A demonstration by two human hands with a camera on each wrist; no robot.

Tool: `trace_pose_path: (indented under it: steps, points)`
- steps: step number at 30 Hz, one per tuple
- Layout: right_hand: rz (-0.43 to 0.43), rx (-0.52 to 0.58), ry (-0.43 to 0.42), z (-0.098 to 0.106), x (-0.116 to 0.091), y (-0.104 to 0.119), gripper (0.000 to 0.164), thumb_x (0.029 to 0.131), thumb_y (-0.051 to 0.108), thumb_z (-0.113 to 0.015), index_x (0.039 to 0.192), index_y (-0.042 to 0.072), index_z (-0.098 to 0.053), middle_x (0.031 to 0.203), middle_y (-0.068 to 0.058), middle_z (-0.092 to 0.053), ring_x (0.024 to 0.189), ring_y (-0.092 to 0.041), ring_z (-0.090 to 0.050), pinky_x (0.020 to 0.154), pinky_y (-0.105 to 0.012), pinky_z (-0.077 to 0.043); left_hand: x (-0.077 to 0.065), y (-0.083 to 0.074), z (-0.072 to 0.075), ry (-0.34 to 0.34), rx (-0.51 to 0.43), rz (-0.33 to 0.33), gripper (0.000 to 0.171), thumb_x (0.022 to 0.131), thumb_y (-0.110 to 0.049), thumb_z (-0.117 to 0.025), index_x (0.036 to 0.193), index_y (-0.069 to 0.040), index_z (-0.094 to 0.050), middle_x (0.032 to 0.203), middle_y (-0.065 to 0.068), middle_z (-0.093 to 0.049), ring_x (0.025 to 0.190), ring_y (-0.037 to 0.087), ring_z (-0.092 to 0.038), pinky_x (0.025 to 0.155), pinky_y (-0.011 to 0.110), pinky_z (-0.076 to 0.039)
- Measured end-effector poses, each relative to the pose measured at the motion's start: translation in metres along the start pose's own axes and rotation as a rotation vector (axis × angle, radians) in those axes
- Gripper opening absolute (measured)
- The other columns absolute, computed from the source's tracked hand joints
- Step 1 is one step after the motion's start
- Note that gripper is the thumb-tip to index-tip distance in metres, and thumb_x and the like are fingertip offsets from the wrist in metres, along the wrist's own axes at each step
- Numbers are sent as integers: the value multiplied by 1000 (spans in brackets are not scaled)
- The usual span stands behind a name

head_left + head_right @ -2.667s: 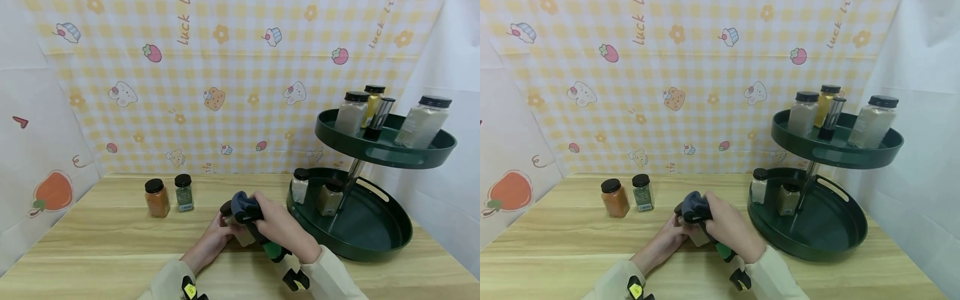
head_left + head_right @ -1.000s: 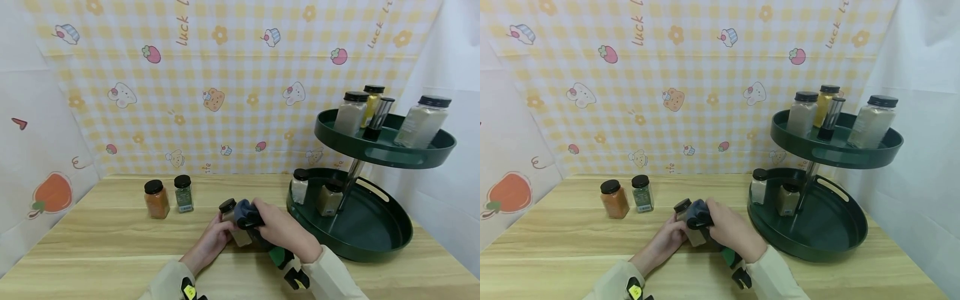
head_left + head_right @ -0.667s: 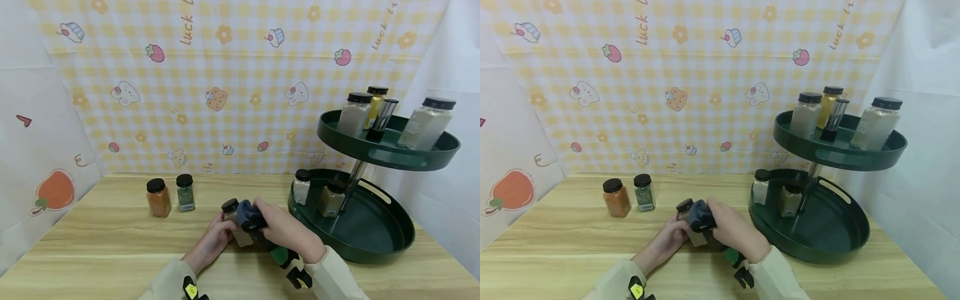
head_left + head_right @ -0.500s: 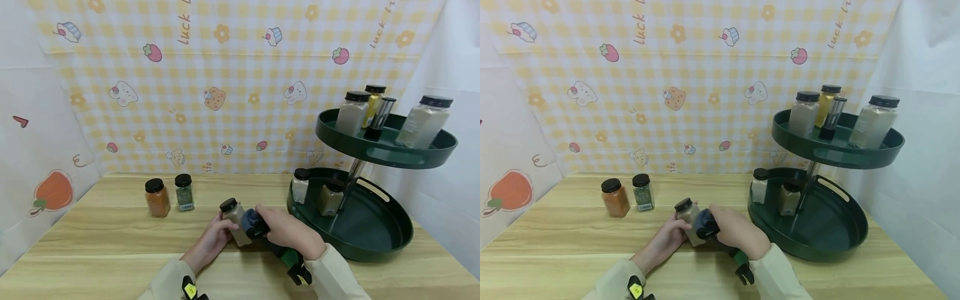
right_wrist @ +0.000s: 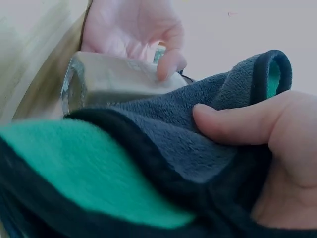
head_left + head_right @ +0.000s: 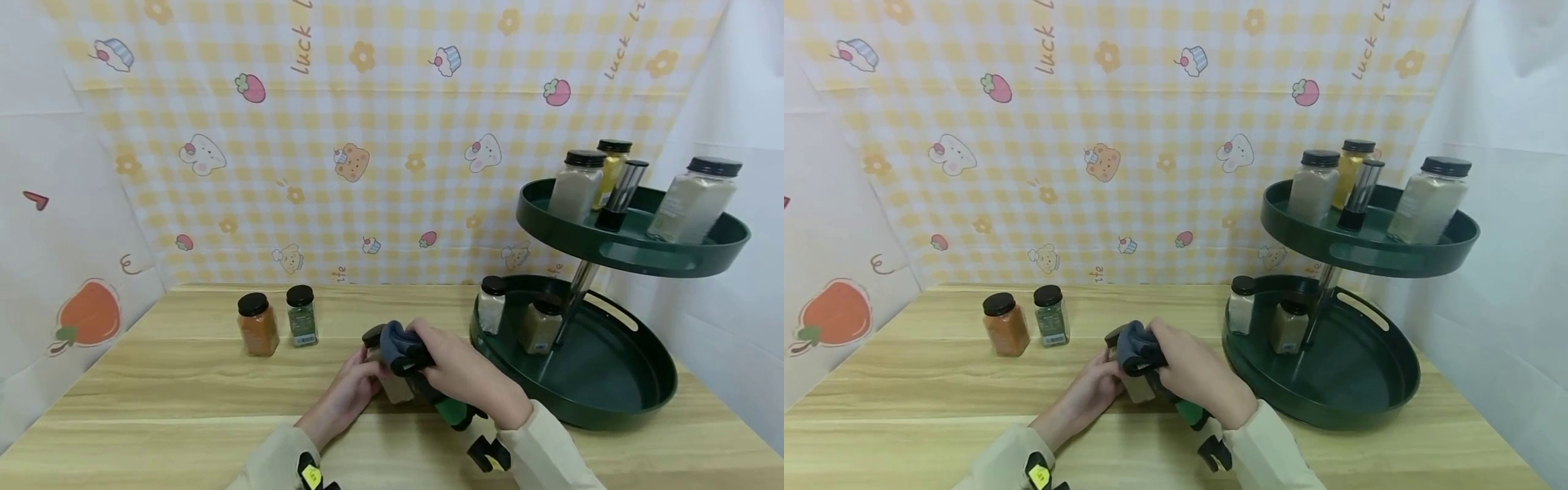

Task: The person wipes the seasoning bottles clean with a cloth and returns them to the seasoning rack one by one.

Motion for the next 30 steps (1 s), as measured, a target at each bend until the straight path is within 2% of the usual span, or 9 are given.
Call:
trace_pose_path:
  steps: [3,8,12,17,21,24,25,26,30]
  points:
    - [-9,-19,35,0,-2,-2,42,78,-12,-56,110,14,-47,106,-8,-63,87,-16,-58,75,-34,-48,1,0,-1,-4,5,9,67,77,1,-47,140,-8,-30,113,-2,-53,97,12,-50,92,29,-36]
    - [-52,-128,152,1,-5,-5,38,76,-13,-57,103,13,-50,94,-4,-62,72,-14,-52,65,-30,-42,3,1,-1,29,23,2,73,76,1,-48,145,-12,-29,129,2,-45,109,13,-43,95,31,-32]
    - [-84,-185,204,2,-5,-5,36,78,-11,-57,103,15,-52,91,-2,-61,67,-15,-50,63,-29,-40,3,1,-1,49,30,-13,75,76,1,-48,146,-13,-27,132,3,-42,112,13,-43,97,34,-30]
    - [-52,-142,133,2,-5,-1,38,78,-12,-56,106,14,-52,96,-3,-62,73,-13,-52,67,-29,-43,1,-1,-1,43,22,-11,75,74,2,-47,146,-11,-27,132,0,-43,111,12,-43,96,32,-31]
    - [-19,-43,36,1,-3,2,44,79,-11,-54,114,14,-49,108,-7,-63,86,-13,-58,73,-31,-47,-1,-1,-2,17,12,-2,64,74,3,-45,136,-8,-35,111,-3,-54,98,11,-48,92,29,-34]
    - [-3,-2,2,1,-2,3,44,80,-10,-53,116,15,-47,112,-8,-62,91,-14,-58,77,-33,-48,-1,-2,-2,1,11,7,53,75,2,-44,126,-9,-37,93,-5,-52,89,12,-49,89,29,-36]
    - [-5,3,3,1,-1,3,44,79,-11,-54,115,15,-47,112,-9,-62,90,-14,-58,77,-33,-48,-1,-2,-2,-2,11,11,51,76,2,-45,125,-9,-38,91,-5,-52,89,11,-50,89,29,-36]
    - [-8,-4,10,1,-1,3,43,79,-11,-54,114,14,-47,110,-9,-62,89,-15,-58,75,-33,-48,-2,-2,-2,0,12,13,52,76,2,-45,126,-9,-38,92,-5,-52,89,12,-50,89,29,-36]
    - [-47,-55,63,1,-2,0,40,77,-13,-56,107,13,-48,100,-8,-63,78,-16,-55,69,-31,-45,-1,-2,-1,20,27,7,66,75,2,-46,140,-9,-33,115,-1,-52,99,13,-47,93,30,-33]
Point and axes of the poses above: each hand's wrist, its own x-axis towards the middle knuckle, its own z-axis out of the back of the hand, y = z × x, the point moved 1 cm from there along x, towards the middle knuckle
